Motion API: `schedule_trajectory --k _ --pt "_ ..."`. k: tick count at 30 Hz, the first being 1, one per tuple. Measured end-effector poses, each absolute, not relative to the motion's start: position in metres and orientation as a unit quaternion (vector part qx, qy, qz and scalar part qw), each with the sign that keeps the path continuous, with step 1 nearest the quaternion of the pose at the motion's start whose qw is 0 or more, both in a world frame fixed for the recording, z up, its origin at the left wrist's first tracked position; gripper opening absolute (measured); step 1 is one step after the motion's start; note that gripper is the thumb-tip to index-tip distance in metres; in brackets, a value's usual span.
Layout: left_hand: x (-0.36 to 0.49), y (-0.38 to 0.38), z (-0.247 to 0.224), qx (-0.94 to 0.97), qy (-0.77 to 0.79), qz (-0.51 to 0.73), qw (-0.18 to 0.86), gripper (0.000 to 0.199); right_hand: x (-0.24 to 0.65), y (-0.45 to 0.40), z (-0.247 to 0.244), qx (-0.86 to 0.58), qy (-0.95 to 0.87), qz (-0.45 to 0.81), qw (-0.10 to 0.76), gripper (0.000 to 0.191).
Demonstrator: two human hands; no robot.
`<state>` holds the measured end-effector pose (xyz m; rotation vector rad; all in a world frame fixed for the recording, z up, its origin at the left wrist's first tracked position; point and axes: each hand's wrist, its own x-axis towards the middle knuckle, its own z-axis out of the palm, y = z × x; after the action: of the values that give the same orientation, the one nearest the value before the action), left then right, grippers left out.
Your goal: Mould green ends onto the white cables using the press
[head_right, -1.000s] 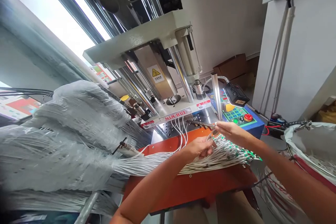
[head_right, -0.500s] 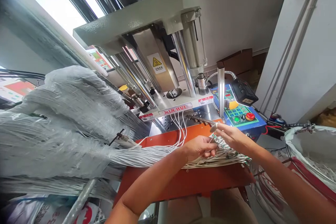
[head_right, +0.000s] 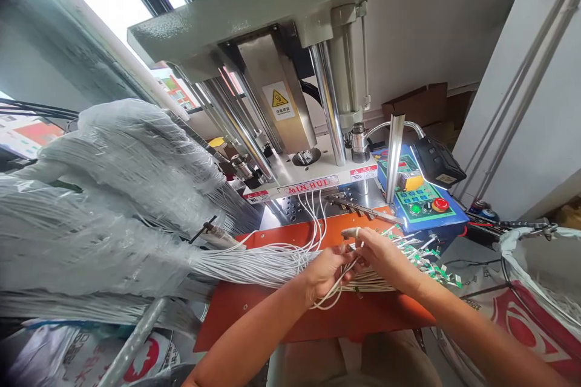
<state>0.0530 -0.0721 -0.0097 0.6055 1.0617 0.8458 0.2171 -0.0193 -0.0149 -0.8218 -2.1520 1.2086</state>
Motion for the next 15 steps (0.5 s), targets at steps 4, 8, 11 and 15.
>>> schedule_trajectory --k 4,8,11,15 --pt "0.049 -0.072 -0.012 0.263 0.503 0.473 0.674 0.042 0.217 0.005 -0.003 -0.329 -0.843 0.340 0.255 0.040" --pt "0.037 -0.068 -0.008 0.312 0.538 0.511 0.593 0.042 0.225 0.058 -0.010 -0.448 -0.881 0.105 0.110 0.040" --pt "0.028 -0.067 -0.003 0.345 0.562 0.513 0.549 0.037 0.223 0.083 -0.018 -0.446 -0.893 0.055 -0.022 0.029" --pt "0.023 -0.068 -0.001 0.398 0.557 0.507 0.523 0.034 0.213 0.088 -0.007 -0.433 -0.898 0.071 -0.043 0.027"
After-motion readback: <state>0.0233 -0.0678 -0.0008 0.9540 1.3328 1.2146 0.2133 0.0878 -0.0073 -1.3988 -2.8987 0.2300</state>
